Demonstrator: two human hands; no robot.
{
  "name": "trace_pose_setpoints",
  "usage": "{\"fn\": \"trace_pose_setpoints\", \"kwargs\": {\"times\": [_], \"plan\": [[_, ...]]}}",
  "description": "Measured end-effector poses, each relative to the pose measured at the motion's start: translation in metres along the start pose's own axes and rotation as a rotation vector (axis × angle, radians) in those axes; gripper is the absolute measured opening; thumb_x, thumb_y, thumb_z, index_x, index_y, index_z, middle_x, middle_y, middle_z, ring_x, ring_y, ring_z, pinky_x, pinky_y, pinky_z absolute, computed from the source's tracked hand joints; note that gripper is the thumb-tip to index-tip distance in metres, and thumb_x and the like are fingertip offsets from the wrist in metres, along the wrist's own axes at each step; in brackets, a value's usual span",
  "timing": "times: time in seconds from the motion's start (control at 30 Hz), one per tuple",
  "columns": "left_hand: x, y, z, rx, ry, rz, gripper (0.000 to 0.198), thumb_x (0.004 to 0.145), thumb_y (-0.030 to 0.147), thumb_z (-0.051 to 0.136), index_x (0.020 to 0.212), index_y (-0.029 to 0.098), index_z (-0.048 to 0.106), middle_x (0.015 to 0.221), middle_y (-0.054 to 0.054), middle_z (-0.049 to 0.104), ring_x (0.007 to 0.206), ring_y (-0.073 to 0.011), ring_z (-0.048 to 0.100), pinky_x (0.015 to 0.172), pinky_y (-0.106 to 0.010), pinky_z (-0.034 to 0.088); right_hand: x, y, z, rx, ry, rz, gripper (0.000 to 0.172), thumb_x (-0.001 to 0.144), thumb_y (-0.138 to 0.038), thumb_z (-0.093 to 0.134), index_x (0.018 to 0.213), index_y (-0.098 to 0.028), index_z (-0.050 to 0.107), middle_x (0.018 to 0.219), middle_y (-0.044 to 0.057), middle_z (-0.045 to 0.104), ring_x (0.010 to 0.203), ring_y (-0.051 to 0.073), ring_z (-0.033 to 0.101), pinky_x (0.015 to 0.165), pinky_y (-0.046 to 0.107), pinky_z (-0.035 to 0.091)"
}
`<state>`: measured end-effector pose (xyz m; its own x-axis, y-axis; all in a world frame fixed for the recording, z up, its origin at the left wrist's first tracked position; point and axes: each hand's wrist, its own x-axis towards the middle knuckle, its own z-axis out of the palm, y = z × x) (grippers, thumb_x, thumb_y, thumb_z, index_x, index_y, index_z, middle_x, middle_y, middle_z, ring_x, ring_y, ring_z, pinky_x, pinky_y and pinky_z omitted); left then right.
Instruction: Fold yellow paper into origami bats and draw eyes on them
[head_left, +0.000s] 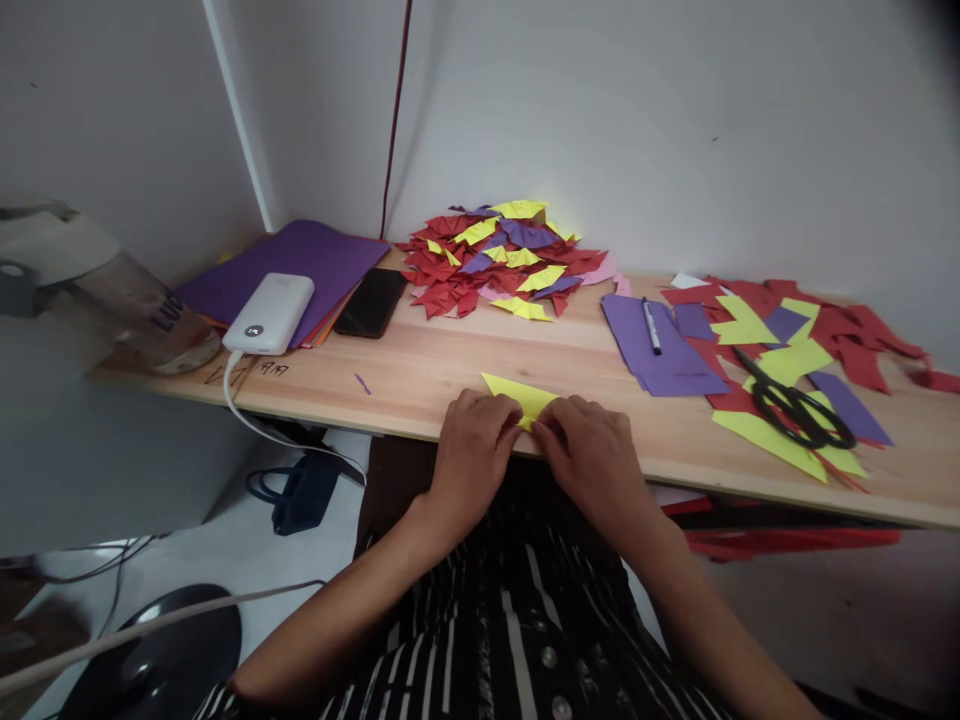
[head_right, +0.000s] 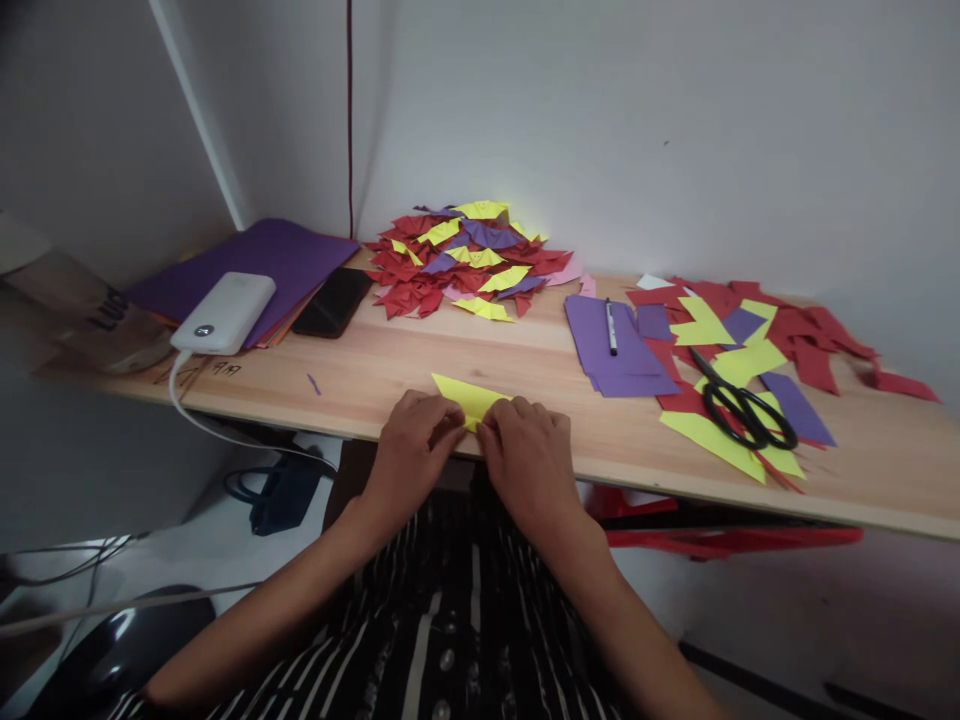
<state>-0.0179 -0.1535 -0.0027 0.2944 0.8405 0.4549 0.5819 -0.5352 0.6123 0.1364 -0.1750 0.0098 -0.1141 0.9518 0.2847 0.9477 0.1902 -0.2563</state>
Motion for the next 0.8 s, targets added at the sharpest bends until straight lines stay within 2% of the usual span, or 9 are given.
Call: {"fn": "trace_pose_setpoints", "kwargs": {"times": [0.37, 0.8], "plan": [[0.0034, 0.0054, 0.0013, -0.003, -0.027, -0.045, 0.011, 0.082, 0.012, 0.061, 0.081, 0.020, 0.054, 0.079, 0.000, 0.060, 0.083, -0.0186, 0.050, 0.071, -0.033, 0.039, -0.0090, 0.0033, 0.0066, 0.175, 0.066, 0.036, 0.011, 0.090, -0.027, 0.053, 0.083, -0.022, 0.059, 0.084, 0.002, 0.063, 0.084, 0.022, 0.053, 0.078, 0.036, 0.029], [0.0035, 0.0065, 0.0047, -0.005, -0.007, -0.081, 0.012, 0.080, 0.012, 0.061, 0.082, 0.021, 0.053, 0.080, 0.000, 0.061, 0.082, -0.0188, 0.051, 0.073, -0.035, 0.039, -0.0078, 0.0000, 0.0096, 0.172, 0.110, 0.071, 0.013, 0.088, -0.026, 0.053, 0.076, -0.022, 0.057, 0.078, 0.002, 0.061, 0.081, 0.022, 0.052, 0.076, 0.035, 0.029]]}}
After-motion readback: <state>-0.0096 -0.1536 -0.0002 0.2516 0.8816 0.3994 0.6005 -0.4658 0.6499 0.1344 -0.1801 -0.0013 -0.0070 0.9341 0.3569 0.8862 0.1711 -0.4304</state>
